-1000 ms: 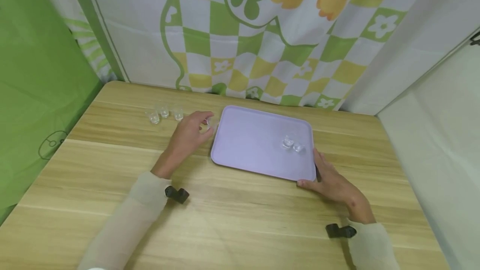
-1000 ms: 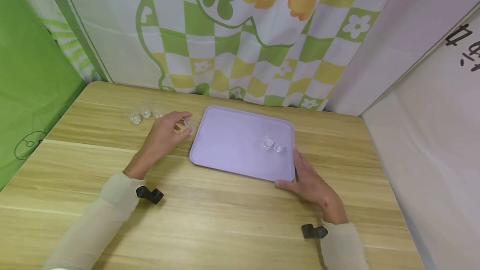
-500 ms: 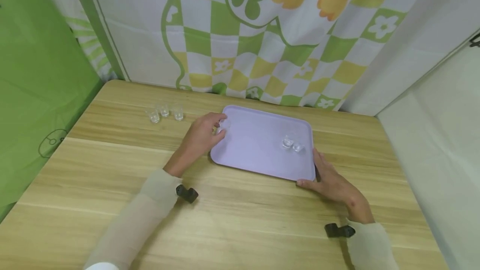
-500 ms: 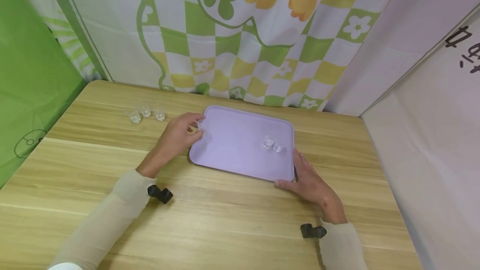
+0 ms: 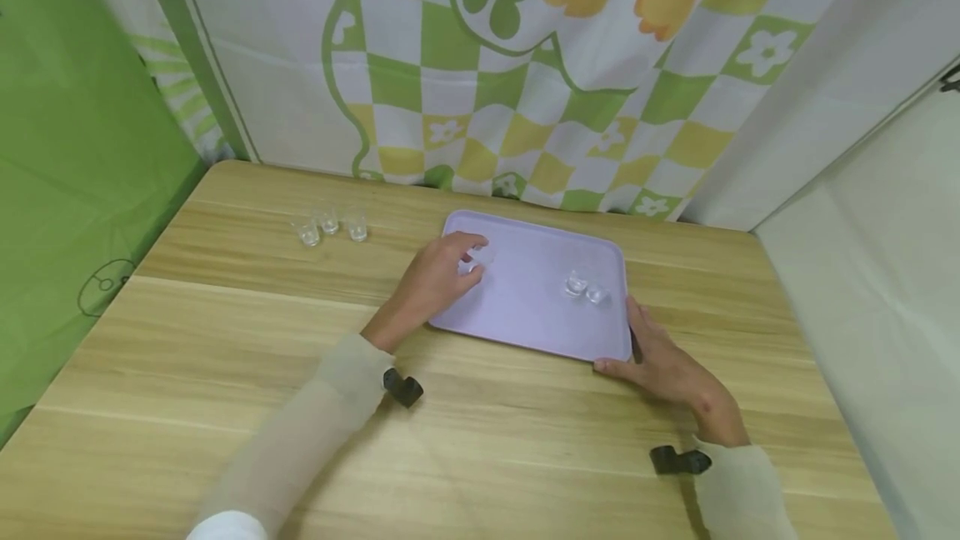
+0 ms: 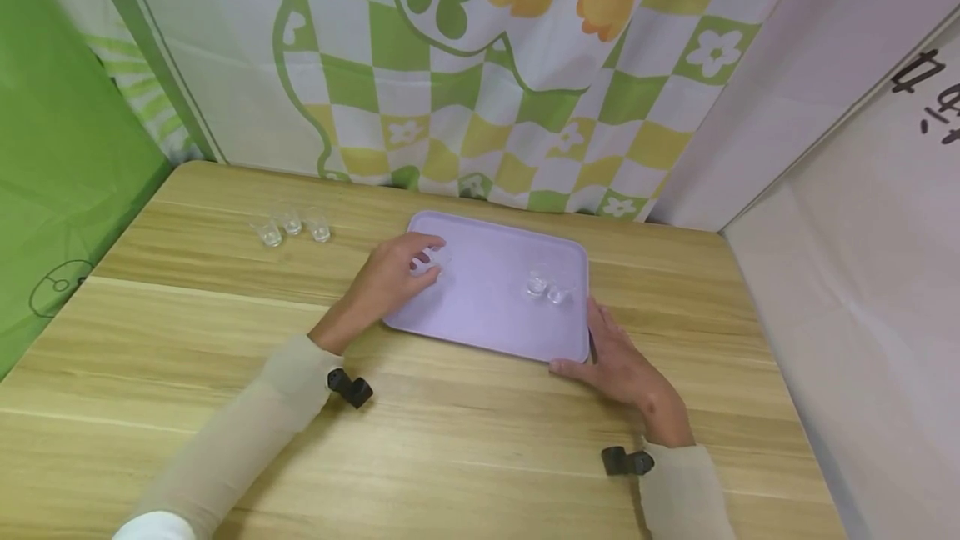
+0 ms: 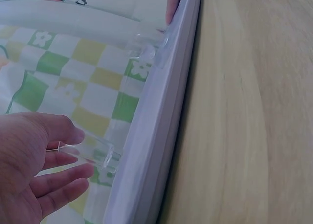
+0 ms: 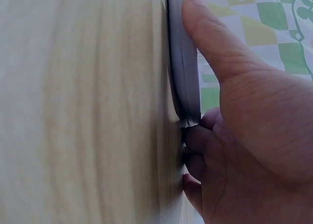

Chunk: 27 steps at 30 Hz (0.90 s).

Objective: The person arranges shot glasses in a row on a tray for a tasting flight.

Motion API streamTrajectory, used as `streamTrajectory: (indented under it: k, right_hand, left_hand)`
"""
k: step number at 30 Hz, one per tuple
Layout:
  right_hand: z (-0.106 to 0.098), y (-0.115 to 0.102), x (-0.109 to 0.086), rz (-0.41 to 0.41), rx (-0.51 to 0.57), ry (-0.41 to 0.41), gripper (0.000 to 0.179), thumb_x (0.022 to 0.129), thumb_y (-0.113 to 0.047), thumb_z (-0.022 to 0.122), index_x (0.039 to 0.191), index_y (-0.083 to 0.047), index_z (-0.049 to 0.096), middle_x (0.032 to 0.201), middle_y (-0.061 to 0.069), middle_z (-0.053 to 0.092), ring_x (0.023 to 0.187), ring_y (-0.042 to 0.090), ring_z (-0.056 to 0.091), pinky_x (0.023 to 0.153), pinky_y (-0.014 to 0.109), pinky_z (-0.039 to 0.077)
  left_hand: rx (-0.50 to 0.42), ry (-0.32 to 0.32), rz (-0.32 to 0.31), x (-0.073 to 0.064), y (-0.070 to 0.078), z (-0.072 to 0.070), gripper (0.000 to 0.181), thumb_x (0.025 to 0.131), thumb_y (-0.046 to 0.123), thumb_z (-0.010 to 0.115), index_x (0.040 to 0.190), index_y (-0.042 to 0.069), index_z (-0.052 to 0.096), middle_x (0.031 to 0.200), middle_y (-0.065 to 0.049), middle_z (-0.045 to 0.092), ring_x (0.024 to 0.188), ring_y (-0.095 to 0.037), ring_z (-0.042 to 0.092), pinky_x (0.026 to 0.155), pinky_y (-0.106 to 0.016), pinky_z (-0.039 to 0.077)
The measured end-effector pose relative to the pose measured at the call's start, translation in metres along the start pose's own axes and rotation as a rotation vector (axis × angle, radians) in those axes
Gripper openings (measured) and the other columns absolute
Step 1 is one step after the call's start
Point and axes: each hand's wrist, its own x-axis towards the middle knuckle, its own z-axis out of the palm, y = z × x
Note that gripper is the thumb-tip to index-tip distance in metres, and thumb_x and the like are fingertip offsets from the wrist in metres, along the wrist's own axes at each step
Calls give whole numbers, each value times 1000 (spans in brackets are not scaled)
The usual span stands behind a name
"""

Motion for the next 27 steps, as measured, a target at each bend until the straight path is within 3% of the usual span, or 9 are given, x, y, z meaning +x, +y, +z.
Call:
streamTrajectory:
  k: [18,27]
  right_hand:
    - [1,0,0,14,-3,2,118,93,-51,74,163,-7,-11,166,31,-6,150,53,-2,115,74,11]
    - [1,0,-1,31,11,3,118,93,-51,73,164,-8,-11,165,33,-6,150,55,-2,114,75,11]
  left_hand:
    - [-54,-100,-3,13,22,40,38,93,8,71,130,6,68,128,-7,69,100,-17,70,84,-30,57]
    - [-62,-100,15,23,34,57,39,93,8,73,131,6,68,130,-7,68,98,-17,70,84,-29,57]
